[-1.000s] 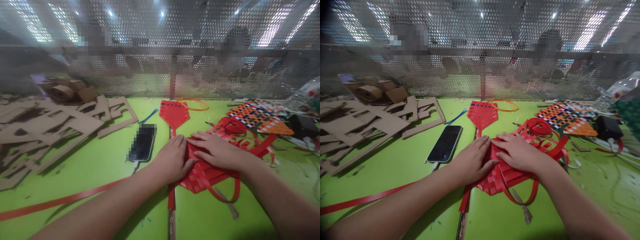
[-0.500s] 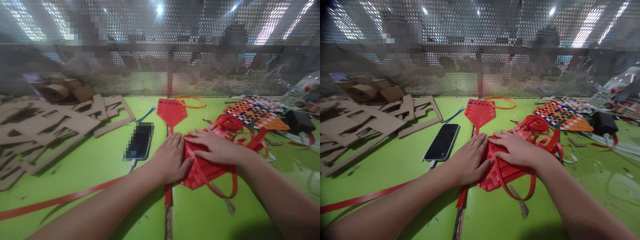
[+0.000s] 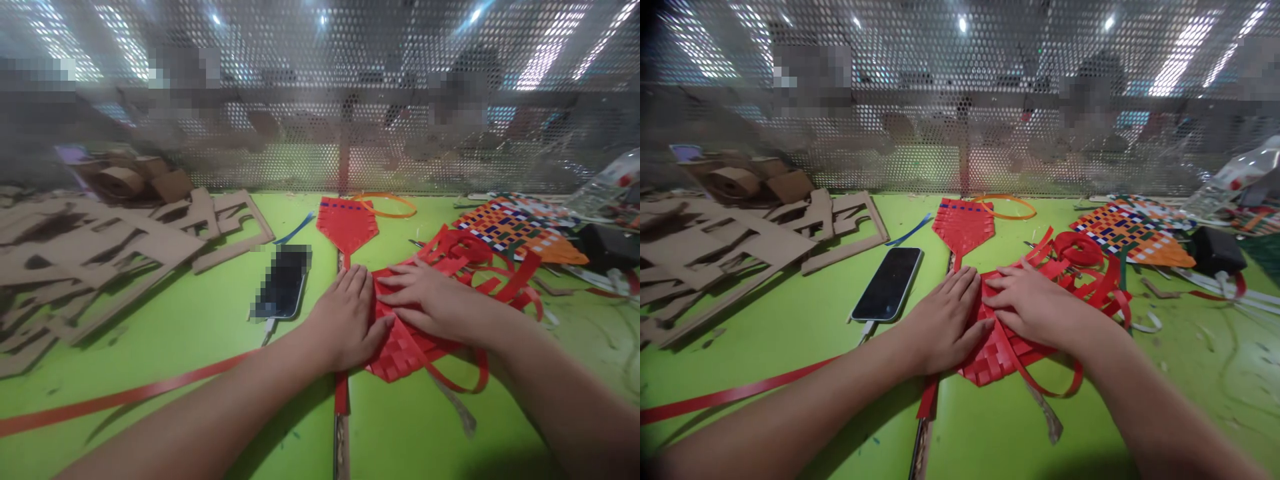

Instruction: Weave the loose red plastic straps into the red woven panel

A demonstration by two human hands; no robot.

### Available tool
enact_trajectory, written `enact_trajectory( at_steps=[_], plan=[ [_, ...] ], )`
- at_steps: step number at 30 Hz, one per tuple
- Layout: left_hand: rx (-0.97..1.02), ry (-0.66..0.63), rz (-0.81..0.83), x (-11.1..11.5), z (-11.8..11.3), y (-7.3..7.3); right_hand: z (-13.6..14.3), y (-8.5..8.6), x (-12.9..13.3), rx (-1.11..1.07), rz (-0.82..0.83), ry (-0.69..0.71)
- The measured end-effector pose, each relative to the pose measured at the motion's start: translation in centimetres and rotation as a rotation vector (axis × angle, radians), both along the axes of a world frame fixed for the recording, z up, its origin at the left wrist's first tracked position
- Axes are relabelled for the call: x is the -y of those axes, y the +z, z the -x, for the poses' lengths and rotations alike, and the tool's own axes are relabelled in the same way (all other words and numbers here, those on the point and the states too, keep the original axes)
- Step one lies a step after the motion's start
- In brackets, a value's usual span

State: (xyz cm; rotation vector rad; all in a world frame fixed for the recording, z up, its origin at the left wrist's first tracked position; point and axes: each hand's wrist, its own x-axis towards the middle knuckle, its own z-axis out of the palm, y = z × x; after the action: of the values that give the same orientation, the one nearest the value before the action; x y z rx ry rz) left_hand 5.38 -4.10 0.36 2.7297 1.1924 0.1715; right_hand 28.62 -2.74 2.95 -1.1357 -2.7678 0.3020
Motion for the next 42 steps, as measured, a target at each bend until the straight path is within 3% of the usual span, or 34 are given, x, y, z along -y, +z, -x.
enact_trajectory(
  at_steps=[10, 16, 18, 21, 25, 31, 42],
  plan=[
    [-0.001, 0.049, 0.050, 0.1, -0.5, 0.2, 0.1, -0.6, 1.9, 0.081, 0.053, -0.085],
    [0.005, 0.094, 0.074, 0.2, -0.8, 0.6, 0.2, 1.2, 1.8, 0.027, 0.074, -0.119],
    [0.007, 0.099, 0.076, 0.2, -0.7, 0.6, -0.6, 2.1, 0.7, 0.016, 0.005, -0.290],
    [0.012, 0.097, 0.064, 0.2, -0.6, 0.5, -2.4, 2.6, -1.2, 0.098, -0.162, -0.687],
    [0.038, 0.083, -0.012, 0.3, -0.6, 0.7, -4.7, 1.6, -2.8, 0.164, -0.187, -0.890],
    [0.019, 0.018, -0.069, 0.8, -1.2, 1.8, -5.6, -0.2, -3.4, 0.228, -0.175, -0.891],
    [0.084, -0.020, 0.023, 0.1, -0.7, 2.1, -7.1, -1.7, -5.1, 0.261, -0.218, -0.947]
  ],
)
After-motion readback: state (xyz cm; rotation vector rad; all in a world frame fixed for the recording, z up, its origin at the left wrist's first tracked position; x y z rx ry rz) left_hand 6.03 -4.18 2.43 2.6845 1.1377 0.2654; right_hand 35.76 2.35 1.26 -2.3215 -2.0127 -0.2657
